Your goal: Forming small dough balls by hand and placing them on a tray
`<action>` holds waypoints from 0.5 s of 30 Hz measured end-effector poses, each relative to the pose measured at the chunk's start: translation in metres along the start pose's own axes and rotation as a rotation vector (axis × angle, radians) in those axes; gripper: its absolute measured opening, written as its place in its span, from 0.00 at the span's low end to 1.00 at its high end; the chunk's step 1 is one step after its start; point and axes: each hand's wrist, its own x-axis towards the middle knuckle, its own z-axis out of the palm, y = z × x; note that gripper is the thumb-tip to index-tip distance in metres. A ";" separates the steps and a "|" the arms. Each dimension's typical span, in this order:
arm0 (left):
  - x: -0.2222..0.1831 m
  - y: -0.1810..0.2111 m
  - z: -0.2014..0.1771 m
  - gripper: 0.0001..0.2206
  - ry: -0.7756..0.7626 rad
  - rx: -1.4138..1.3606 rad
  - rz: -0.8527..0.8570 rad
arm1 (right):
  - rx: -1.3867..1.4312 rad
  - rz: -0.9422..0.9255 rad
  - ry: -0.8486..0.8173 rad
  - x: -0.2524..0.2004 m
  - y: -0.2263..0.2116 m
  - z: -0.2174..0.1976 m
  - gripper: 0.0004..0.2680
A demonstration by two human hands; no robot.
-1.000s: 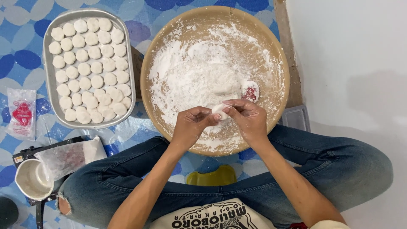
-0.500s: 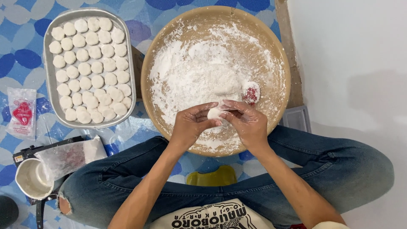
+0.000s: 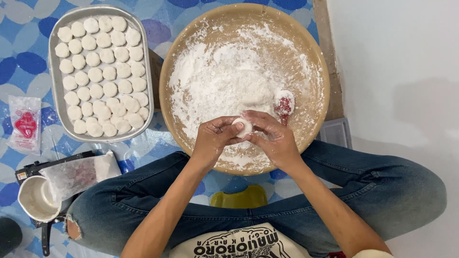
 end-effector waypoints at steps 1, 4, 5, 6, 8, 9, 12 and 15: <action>0.000 0.000 -0.001 0.15 -0.009 0.006 -0.002 | -0.059 -0.017 -0.042 0.000 -0.003 -0.001 0.15; -0.002 0.003 -0.003 0.14 -0.040 0.029 0.003 | -0.131 -0.031 -0.113 0.002 -0.009 0.001 0.15; -0.003 0.003 -0.003 0.15 -0.062 0.045 0.010 | -0.146 -0.027 -0.142 0.002 -0.011 0.001 0.14; 0.000 -0.002 -0.007 0.15 -0.062 0.045 0.009 | -0.146 -0.027 -0.141 0.002 -0.016 0.001 0.14; 0.006 -0.011 -0.014 0.13 -0.076 0.039 0.006 | -0.175 -0.002 -0.175 0.002 -0.026 0.002 0.15; 0.003 -0.006 -0.010 0.13 -0.075 0.039 0.007 | -0.175 -0.002 -0.177 0.001 -0.025 0.003 0.15; -0.005 0.007 0.000 0.12 -0.029 -0.025 0.066 | -0.182 -0.088 -0.039 -0.002 -0.018 0.009 0.17; -0.009 0.008 0.007 0.12 0.013 0.033 0.223 | 0.029 0.117 0.075 -0.006 -0.002 0.013 0.23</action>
